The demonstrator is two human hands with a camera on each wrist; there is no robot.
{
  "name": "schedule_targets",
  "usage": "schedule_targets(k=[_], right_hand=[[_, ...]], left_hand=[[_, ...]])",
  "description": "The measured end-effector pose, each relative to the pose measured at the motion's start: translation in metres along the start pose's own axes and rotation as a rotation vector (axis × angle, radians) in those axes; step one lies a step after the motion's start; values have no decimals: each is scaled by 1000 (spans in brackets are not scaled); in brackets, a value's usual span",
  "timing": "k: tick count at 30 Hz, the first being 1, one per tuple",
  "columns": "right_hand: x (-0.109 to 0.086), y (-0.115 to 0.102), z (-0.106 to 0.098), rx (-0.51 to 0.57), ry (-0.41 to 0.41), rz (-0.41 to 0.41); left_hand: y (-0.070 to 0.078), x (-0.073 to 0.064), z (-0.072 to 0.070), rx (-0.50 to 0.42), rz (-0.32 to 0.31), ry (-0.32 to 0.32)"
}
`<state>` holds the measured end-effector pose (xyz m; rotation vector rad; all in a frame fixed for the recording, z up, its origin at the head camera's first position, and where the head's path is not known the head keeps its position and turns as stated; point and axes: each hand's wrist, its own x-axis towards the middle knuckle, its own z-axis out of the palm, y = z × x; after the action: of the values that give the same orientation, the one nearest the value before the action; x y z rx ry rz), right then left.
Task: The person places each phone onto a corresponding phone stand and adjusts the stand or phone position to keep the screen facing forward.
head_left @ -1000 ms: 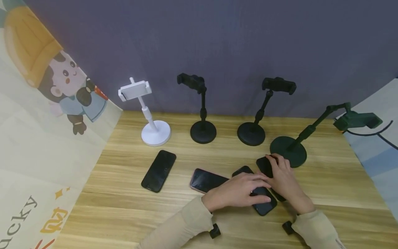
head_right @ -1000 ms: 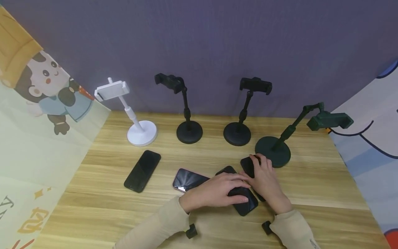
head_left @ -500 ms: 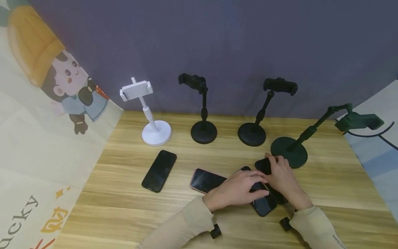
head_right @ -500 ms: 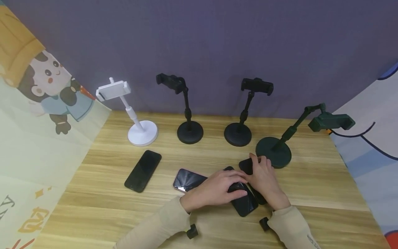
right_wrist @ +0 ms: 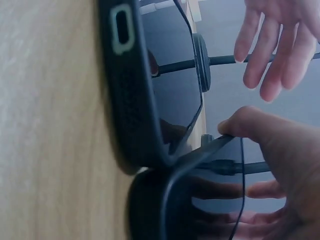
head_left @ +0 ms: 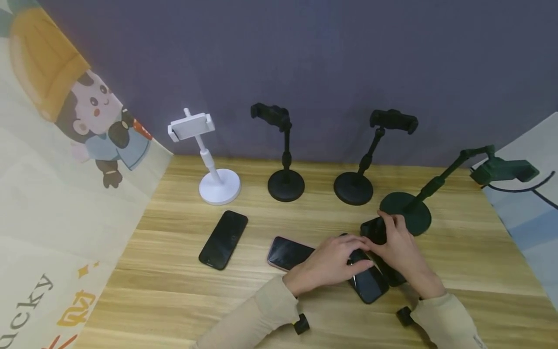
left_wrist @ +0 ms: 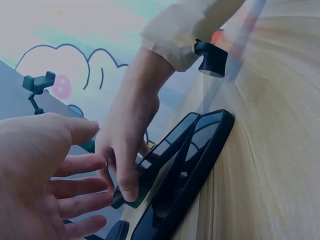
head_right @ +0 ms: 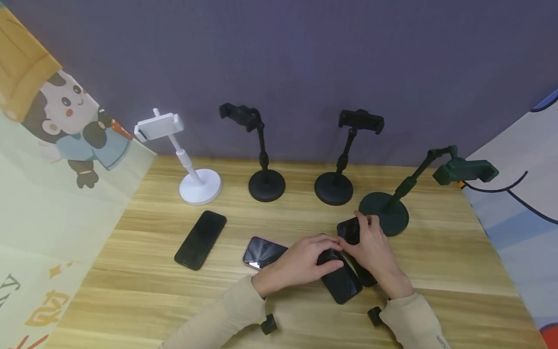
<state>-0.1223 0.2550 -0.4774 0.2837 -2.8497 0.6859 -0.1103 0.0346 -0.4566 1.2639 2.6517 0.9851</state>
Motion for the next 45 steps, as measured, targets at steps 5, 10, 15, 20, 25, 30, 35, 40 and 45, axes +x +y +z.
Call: schedule_targets(k=[5, 10, 15, 20, 25, 30, 35, 40, 45], right_hand=[[0, 0, -2, -5, 83, -29], [1, 0, -6, 14, 150, -33], [1, 2, -5, 20, 250, -98], [3, 2, -5, 26, 378, -177], [5, -1, -8, 49, 498, -213], [7, -6, -9, 71, 616, -255], [7, -12, -13, 124, 664, -260], [8, -20, -17, 174, 687, -240], [8, -28, -21, 196, 733, -221]], left_hand=[[1, 1, 0, 22, -3, 3], [2, 2, 1, 39, -24, 0], [3, 2, 2, 26, -38, 4], [4, 4, 3, 2, -39, 17], [6, 7, 4, -17, -58, 30], [8, 12, 6, -40, -107, 38], [8, 16, 9, -98, -132, 79], [9, 18, 12, -120, -84, 183], [10, 20, 15, -161, -12, 246]])
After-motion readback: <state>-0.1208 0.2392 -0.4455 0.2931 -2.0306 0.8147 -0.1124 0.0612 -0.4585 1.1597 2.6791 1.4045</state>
